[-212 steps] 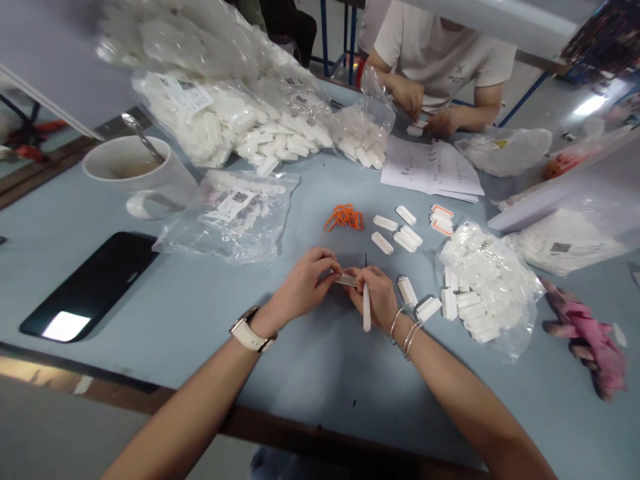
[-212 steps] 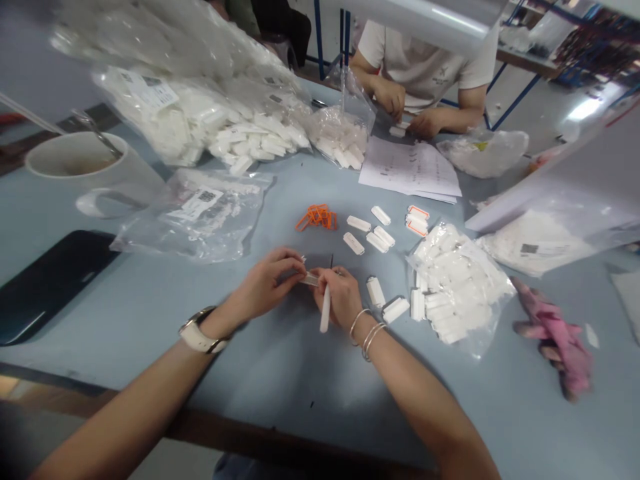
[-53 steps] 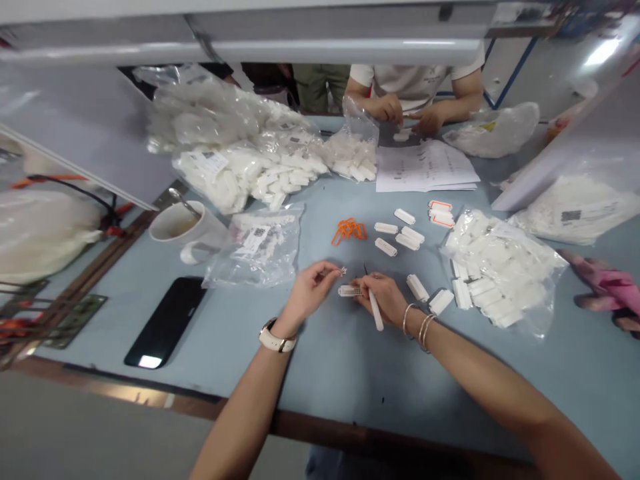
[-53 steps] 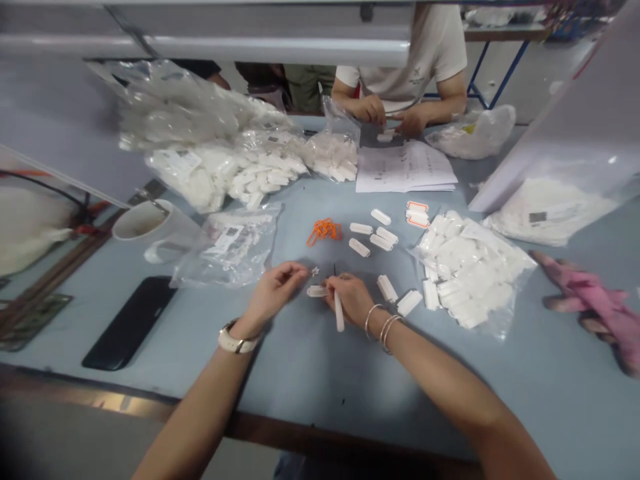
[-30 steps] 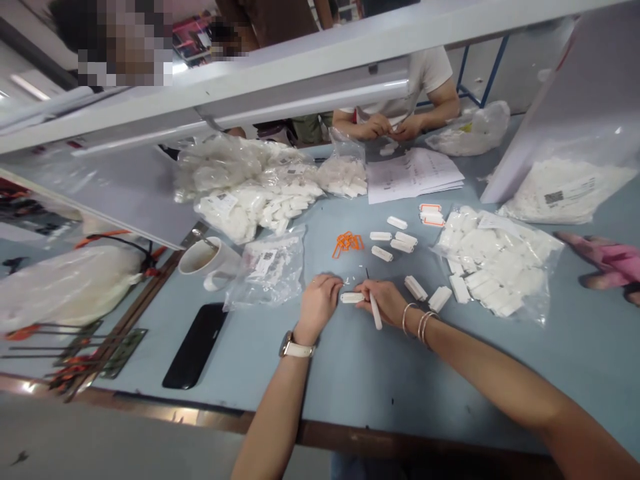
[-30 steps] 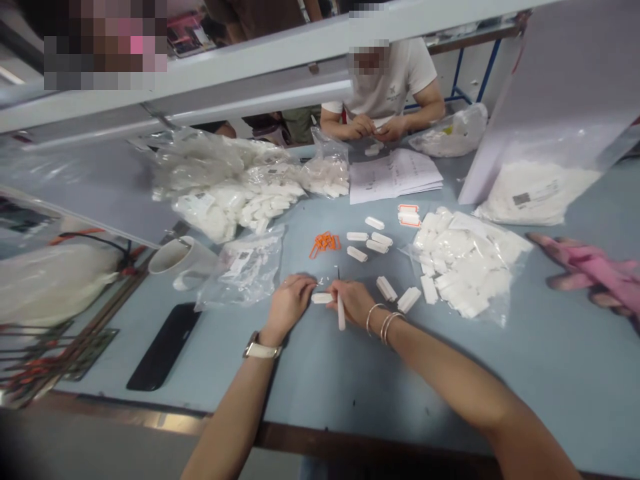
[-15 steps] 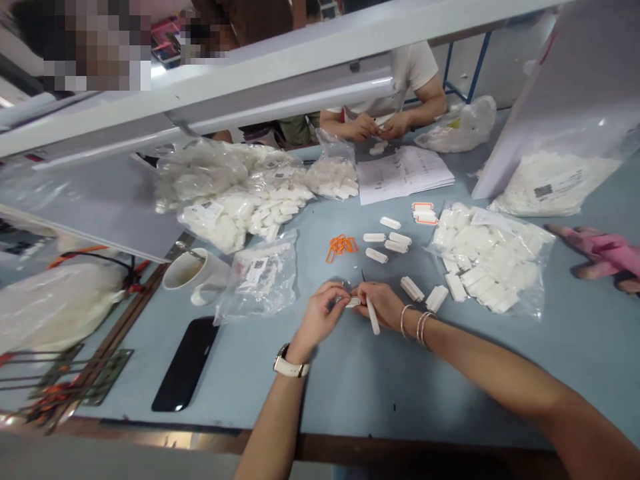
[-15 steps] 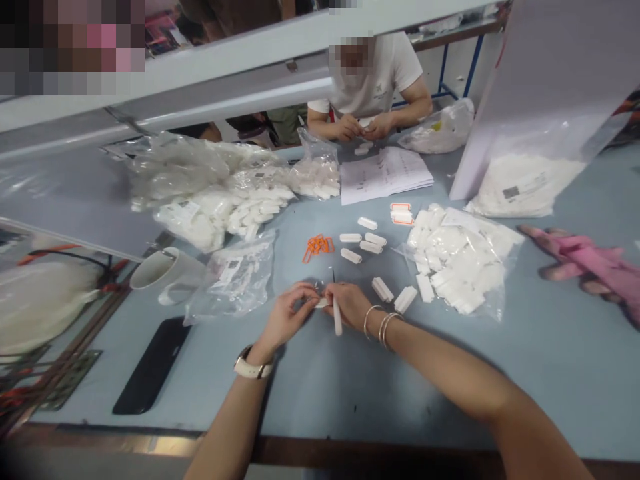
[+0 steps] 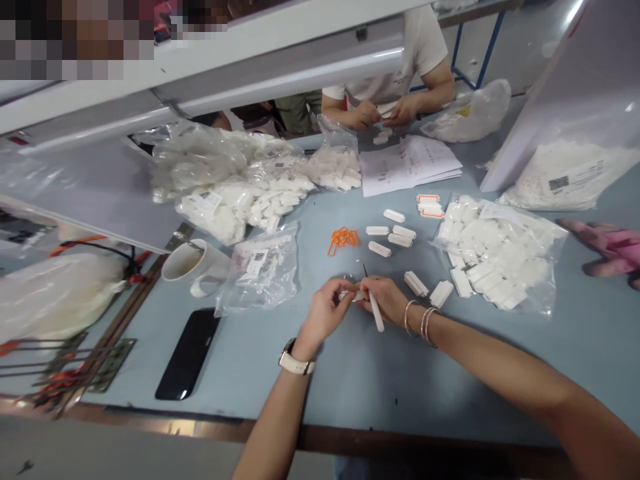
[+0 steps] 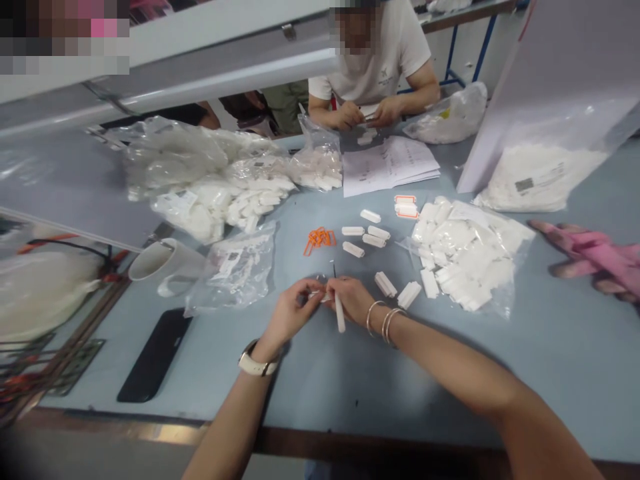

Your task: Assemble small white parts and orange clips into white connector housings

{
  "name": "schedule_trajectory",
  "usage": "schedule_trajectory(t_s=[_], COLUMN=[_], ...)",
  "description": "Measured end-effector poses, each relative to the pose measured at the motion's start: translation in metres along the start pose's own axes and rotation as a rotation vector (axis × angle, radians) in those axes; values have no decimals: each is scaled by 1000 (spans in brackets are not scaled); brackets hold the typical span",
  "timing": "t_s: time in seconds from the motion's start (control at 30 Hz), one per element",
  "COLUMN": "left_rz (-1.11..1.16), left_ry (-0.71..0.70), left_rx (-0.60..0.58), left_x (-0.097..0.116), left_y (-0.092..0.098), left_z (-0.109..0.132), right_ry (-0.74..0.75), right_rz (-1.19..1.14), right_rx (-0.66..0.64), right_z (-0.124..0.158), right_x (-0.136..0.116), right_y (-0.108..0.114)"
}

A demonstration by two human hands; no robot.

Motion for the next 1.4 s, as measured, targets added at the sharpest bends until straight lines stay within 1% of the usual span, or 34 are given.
schedule_trajectory(t_s=[0.03, 0.1, 0.23, 0.3, 0.4, 0.47, 0.57, 0.67, 0.77, 0.83, 0.9, 0.93, 1.0, 1.07, 1.13, 1.2, 1.27, 1.4], left_rz=[2, -8, 42, 87, 39, -13, -96, -211, -303, -348, -320, -269, -121, 25, 123, 162, 141, 54], left_ry=[38, 71, 60, 68, 57, 11, -115, -221, -258, -227, -164, -124, -43, 9, -5, -43, -57, -83], left_rx=[-5, -11, -19, 24, 115, 99, 12, -26, -48, -40, -9, 4, 6, -20, -58, -100, -113, -85], left_x=[-3, -5, -9, -15, -21, -21, -13, -7, -6, -9, -13, -15, -18, -16, -8, 1, 4, 3], left_y=[-1, -2, 2, 10, 24, 24, 13, 6, 4, 6, 10, 13, 16, 15, 13, 8, 4, 1], left_z=[0, 1, -1, -3, -4, -5, -5, -4, -3, -3, -3, -3, -3, -2, -1, -1, -1, 0], right_ry=[3, 14, 1, -7, 2, 2, -11, -9, -3, -3, -1, 0, -1, -9, -17, -20, -20, -31], right_rz=[-6, -20, 3, 24, 31, 35, 48, 33, 11, 4, 1, 0, -3, 2, 13, 27, 39, 49], right_rx=[1, -8, -37, -50, -84, -100, -114, -131, -139, -138, -134, -133, -132, -129, -123, -115, -107, -98], right_z=[0, 1, 2, 1, -1, -2, -3, -3, -2, -1, -1, -1, -1, -1, -1, 0, 0, 0], right_x=[0, -1, -4, -5, -9, -9, -8, -9, -10, -10, -10, -9, -8, -7, -5, -5, -6, -6], right_y=[0, -1, -1, 0, -1, -2, -3, -4, -4, -4, -4, -4, -4, -4, -4, -4, -3, -1])
Point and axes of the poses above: each hand's wrist, its own z-axis away from the middle knuckle, its own y-axis out of the back of the hand, x = y × z, the point moved 9 cm from there along -z, towards the middle knuckle, and after that the axes turned 2 degrees about -z, right-handed, at the moved point
